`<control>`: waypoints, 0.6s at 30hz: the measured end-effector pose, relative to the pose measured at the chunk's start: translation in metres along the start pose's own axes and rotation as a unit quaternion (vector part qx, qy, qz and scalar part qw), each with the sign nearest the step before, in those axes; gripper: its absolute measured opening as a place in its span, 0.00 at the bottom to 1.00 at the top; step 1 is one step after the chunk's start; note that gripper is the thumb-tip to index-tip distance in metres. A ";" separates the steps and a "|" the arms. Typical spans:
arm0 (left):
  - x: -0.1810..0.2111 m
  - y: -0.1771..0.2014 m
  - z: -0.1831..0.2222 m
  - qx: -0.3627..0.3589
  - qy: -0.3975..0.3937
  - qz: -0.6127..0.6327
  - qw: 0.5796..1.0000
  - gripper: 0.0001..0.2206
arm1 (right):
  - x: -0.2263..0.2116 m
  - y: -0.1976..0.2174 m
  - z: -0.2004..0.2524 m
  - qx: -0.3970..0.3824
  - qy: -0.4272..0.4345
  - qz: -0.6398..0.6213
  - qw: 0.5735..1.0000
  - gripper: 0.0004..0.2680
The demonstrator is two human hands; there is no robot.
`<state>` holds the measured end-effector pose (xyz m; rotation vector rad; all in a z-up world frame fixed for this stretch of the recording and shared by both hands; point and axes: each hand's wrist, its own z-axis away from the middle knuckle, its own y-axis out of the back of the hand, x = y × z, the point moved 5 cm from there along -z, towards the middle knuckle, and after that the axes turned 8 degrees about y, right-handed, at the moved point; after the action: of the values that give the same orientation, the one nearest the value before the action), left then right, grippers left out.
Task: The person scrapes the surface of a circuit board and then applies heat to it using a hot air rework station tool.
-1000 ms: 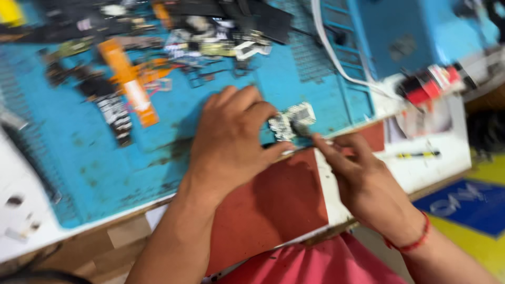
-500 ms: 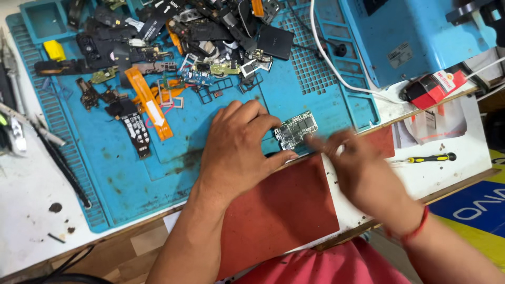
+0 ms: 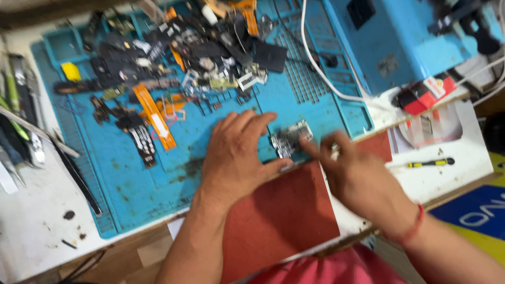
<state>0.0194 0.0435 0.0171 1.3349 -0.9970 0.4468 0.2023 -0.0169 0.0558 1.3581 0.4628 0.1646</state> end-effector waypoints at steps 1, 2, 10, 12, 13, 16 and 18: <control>0.001 0.003 -0.002 0.014 -0.017 0.002 1.000 0.33 | -0.009 0.002 0.007 -0.009 0.004 -0.003 1.000 0.25; 0.003 0.005 -0.003 0.028 -0.033 0.005 0.999 0.33 | -0.014 0.003 0.008 -0.019 0.009 -0.006 1.000 0.27; 0.002 0.001 0.001 0.037 -0.040 0.001 0.999 0.32 | -0.017 -0.002 0.012 -0.012 0.000 -0.023 1.000 0.26; 0.002 0.005 0.004 0.064 -0.076 0.001 0.995 0.33 | -0.017 0.003 0.010 -0.007 0.018 -0.007 1.000 0.26; 0.000 0.009 0.005 0.076 -0.079 -0.005 0.994 0.33 | -0.015 0.002 0.004 0.013 0.024 0.007 1.000 0.25; 0.004 -0.005 0.007 0.051 -0.072 -0.003 0.996 0.32 | -0.010 -0.016 0.003 -0.015 0.000 0.029 0.999 0.23; -0.001 -0.001 0.003 0.032 -0.029 -0.021 0.999 0.30 | -0.009 -0.017 0.009 -0.018 0.001 0.018 1.000 0.23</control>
<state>0.0188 0.0411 0.0154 1.4305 -1.0075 0.4123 0.1950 -0.0316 0.0430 1.3309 0.4353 0.2032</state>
